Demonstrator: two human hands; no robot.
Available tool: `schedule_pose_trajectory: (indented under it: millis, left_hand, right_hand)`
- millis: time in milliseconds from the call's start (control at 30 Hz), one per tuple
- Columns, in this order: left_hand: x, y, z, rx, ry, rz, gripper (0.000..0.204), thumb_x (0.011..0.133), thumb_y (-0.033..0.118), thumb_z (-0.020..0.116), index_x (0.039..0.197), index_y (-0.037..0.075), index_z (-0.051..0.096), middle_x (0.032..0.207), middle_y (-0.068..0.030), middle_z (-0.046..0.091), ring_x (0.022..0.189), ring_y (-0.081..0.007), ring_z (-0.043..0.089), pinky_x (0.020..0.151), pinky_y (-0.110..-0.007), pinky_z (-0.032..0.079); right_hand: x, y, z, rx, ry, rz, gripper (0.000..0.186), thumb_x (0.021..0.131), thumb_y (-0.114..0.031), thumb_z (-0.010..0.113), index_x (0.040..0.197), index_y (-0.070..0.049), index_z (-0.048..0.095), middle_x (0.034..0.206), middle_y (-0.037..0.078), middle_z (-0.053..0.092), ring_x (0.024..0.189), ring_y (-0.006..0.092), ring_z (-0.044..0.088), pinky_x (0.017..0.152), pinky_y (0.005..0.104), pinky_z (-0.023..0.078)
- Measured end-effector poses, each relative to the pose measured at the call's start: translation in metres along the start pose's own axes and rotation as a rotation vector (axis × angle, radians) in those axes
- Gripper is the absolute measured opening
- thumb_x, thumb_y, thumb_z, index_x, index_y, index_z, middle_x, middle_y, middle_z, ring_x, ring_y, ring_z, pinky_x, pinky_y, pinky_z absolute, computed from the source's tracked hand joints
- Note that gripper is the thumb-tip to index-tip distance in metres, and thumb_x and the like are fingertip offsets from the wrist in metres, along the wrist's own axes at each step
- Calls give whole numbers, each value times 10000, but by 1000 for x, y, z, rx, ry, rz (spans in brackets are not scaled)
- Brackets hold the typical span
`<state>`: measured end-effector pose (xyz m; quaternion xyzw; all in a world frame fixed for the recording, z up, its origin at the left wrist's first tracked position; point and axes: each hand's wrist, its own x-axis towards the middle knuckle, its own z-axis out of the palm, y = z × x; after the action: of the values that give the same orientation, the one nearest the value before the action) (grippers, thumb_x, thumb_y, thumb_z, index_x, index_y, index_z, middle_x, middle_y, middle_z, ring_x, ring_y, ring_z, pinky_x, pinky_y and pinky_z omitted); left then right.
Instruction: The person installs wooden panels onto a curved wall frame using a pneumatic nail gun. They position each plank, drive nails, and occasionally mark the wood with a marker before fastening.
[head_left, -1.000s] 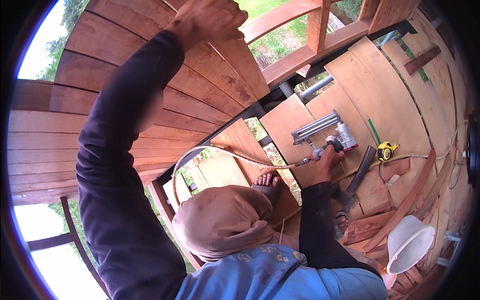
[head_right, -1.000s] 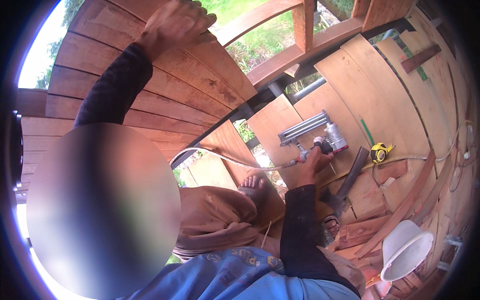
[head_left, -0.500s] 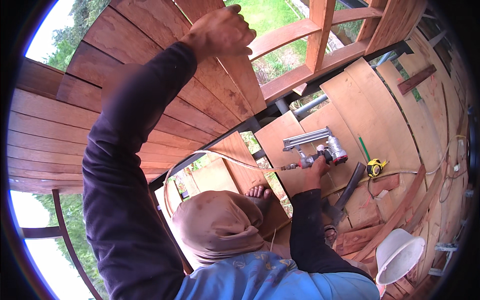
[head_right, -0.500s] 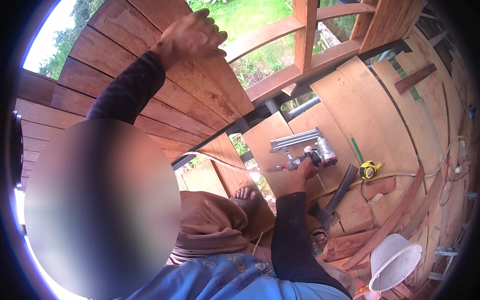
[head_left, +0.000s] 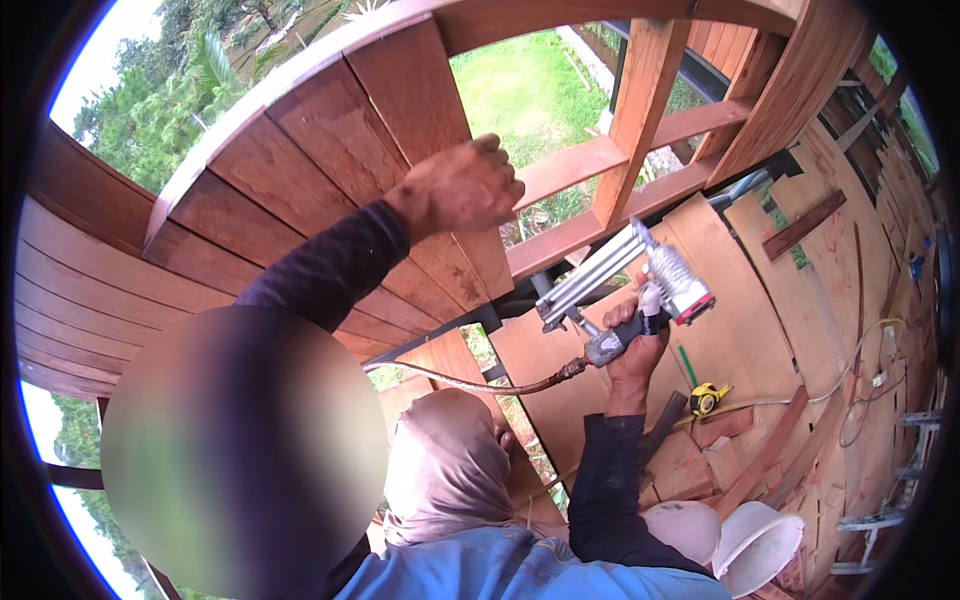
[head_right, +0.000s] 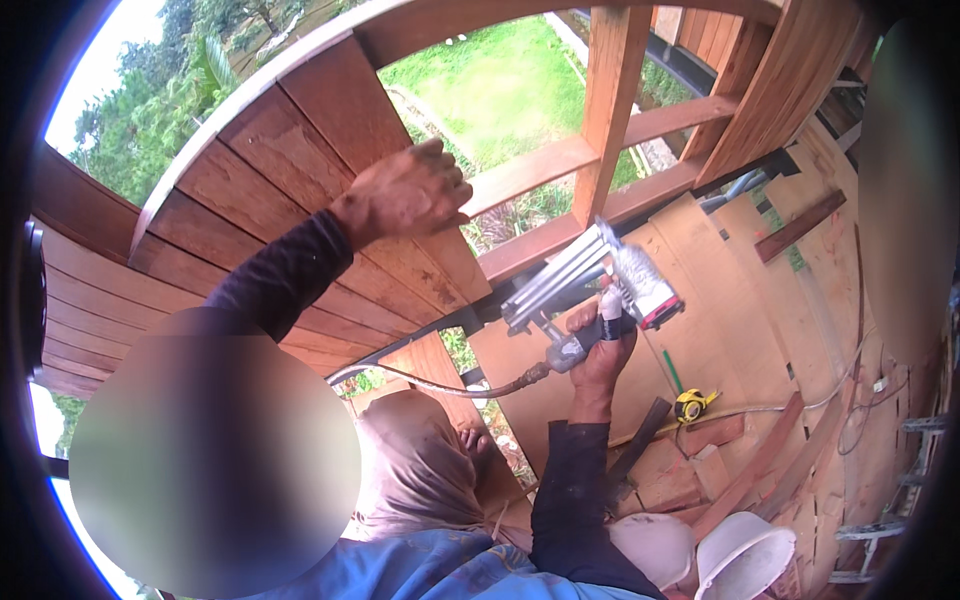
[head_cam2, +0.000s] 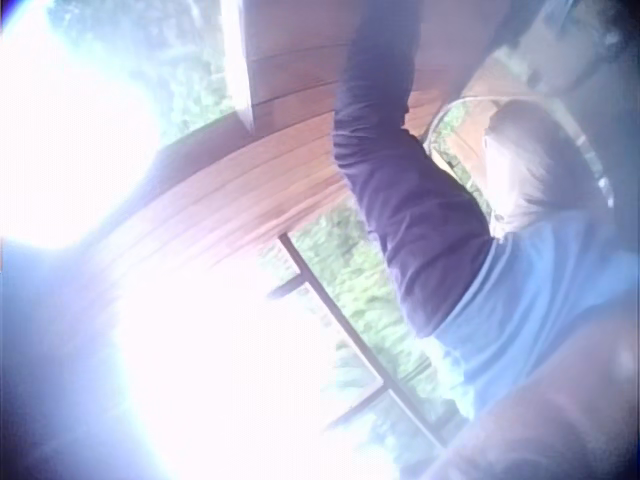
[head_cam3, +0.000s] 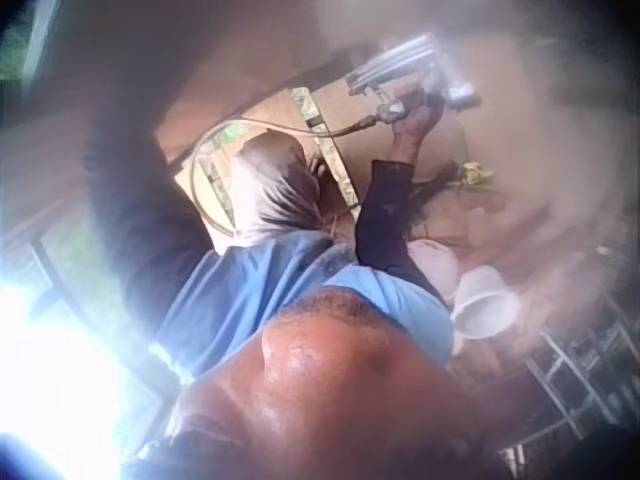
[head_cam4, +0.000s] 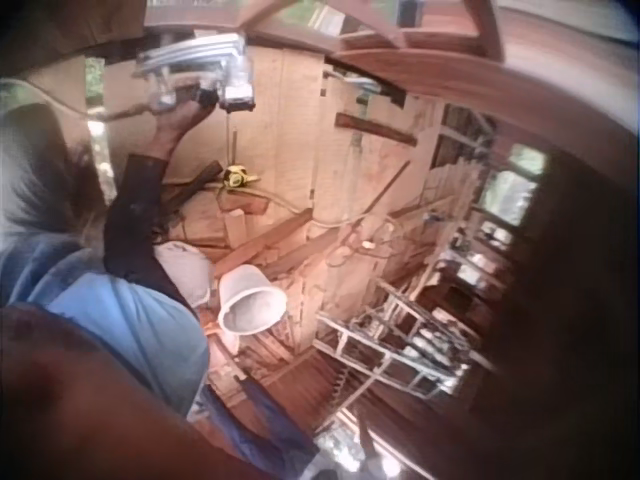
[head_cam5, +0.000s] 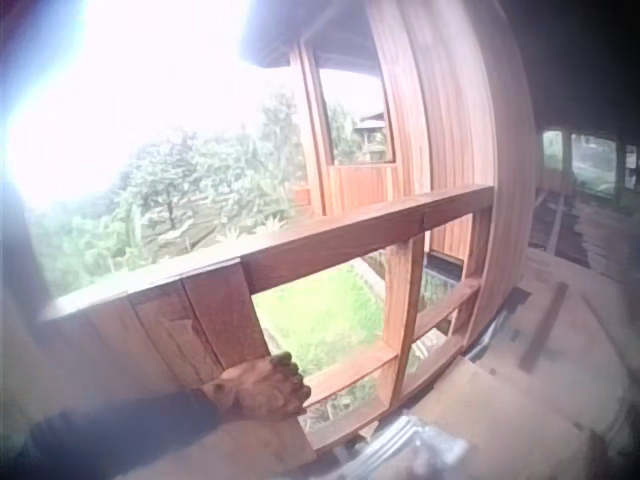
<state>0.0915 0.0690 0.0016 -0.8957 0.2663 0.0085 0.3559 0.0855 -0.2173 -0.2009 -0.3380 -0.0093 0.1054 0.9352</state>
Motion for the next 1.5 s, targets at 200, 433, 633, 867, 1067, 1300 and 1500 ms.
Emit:
schedule_pose_trajectory:
  millis: [200,433,633,867,1067,1300,1500]
  left_hand:
    - [-2,-3,8,-127,238,13,260,951,361,573,921,105,608,834,-61,629,854,-202,607,893,-348,466]
    - [-9,-7,12,-59,493,12,77,844,158,627,887,96,639,710,-16,595,771,-182,642,883,-323,468]
    - [-10,-9,-5,-252,481,11,132,906,163,569,905,59,650,866,-89,653,910,-211,660,929,-372,492]
    - [-26,-6,-13,-772,655,-108,264,923,162,543,1046,-34,670,1086,-153,646,1063,-290,631,1016,-411,491]
    - [-21,-8,-2,-395,640,-9,259,865,172,590,993,-22,703,1053,-136,665,1039,-286,644,994,-406,508]
    - [-18,-14,7,-199,658,-9,146,829,167,625,855,40,693,875,-90,672,888,-253,662,944,-376,500]
    - [16,-10,11,-176,228,78,168,931,281,547,919,122,602,833,-68,571,875,-211,579,934,-369,440]
  right_hand:
    - [22,-88,128,-152,-538,-193,606,1024,-312,548,1443,86,366,785,62,525,715,164,553,609,333,493]
    - [36,-106,160,-1116,-724,-697,421,847,-210,693,1189,0,567,999,100,644,936,245,634,849,414,506]
    - [35,-116,202,-1128,-804,-928,371,641,-154,808,964,-63,650,870,98,670,764,260,678,748,355,543]
    - [38,-107,214,-1128,-876,-930,571,580,-119,819,1105,-6,626,939,152,689,845,333,710,769,393,552]
    - [42,-106,211,-1166,-877,-970,616,590,-138,826,1148,12,610,960,153,690,856,320,712,785,391,552]
    - [49,-92,203,-1087,-789,-951,498,627,-159,822,1068,-16,642,927,114,687,800,274,691,775,372,533]
    - [44,-87,137,-637,-272,-504,165,881,-88,704,1024,-9,680,895,27,662,780,128,620,717,289,490]
